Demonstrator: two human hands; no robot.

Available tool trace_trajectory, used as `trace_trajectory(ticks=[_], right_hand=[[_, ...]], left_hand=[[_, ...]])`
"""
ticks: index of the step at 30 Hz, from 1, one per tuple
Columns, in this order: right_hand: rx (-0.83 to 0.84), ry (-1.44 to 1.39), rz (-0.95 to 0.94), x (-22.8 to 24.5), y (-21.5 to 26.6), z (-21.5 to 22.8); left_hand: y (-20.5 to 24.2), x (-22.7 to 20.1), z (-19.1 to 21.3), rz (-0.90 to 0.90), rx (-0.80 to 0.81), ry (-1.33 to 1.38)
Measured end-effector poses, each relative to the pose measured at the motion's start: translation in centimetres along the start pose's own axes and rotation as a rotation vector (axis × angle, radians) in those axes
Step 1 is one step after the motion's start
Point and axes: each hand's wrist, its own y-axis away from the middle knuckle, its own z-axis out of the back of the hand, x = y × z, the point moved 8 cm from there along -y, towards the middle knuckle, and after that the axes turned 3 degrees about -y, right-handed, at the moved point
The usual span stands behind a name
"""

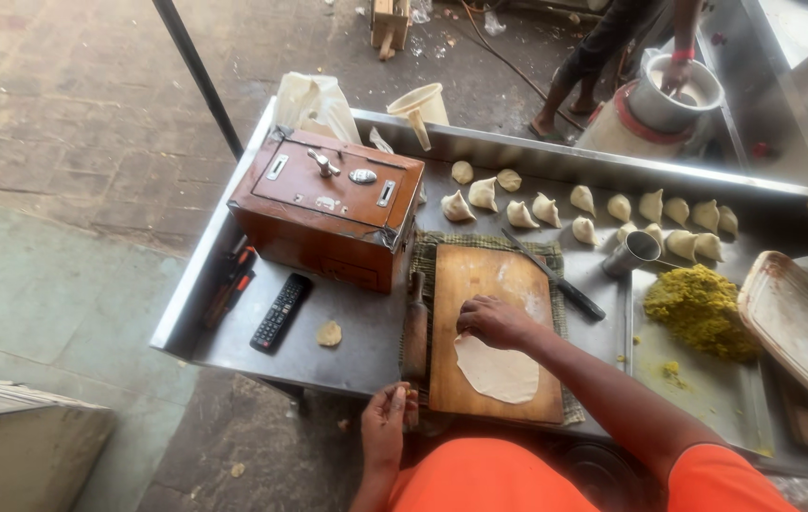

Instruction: The person fills a dough wrapper with a yellow filling, folds and seals it into a samosa, and places it on a tray. The person then rolls out a new dough ball into a flat circle using a rolling pin and repeats the filling and folding process.

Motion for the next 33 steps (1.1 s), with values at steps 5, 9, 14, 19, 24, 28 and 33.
trace_trajectory(ticks=[5,9,14,19,24,28,33], right_hand=[[-0.085,-0.076,0.045,-0.1,0.9,1.4],[0.044,-0.074,0.022,0.3,1.4,1.1],[0.111,-0.152,0.114,0.7,1.6,1.3],[0.141,-0.264,0.163,-1.0,1.0,0.2],[0.202,-0.462,0.204,-2.2,2.2,-1.4],[0.275,-0.539,0.153,-2.3,4.6,-2.0],[0.372,-0.702,0.155,-1.4,10.7,-0.5]], left_hand=[[0.7,0.2,-0.4,0.014,-0.005,-0.009],[1.6,0.0,-0.3,0.069,-0.052,-0.065],[3.0,0.2,-1.4,0.176,-0.136,-0.16],[3.9,0.3,-2.5,0.144,-0.195,-0.115],[4.9,0.9,-3.1,0.15,-0.258,-0.121],[5.4,1.2,-3.2,0.175,-0.285,-0.12],[6.0,1.9,-3.5,0.17,-0.291,-0.111]])
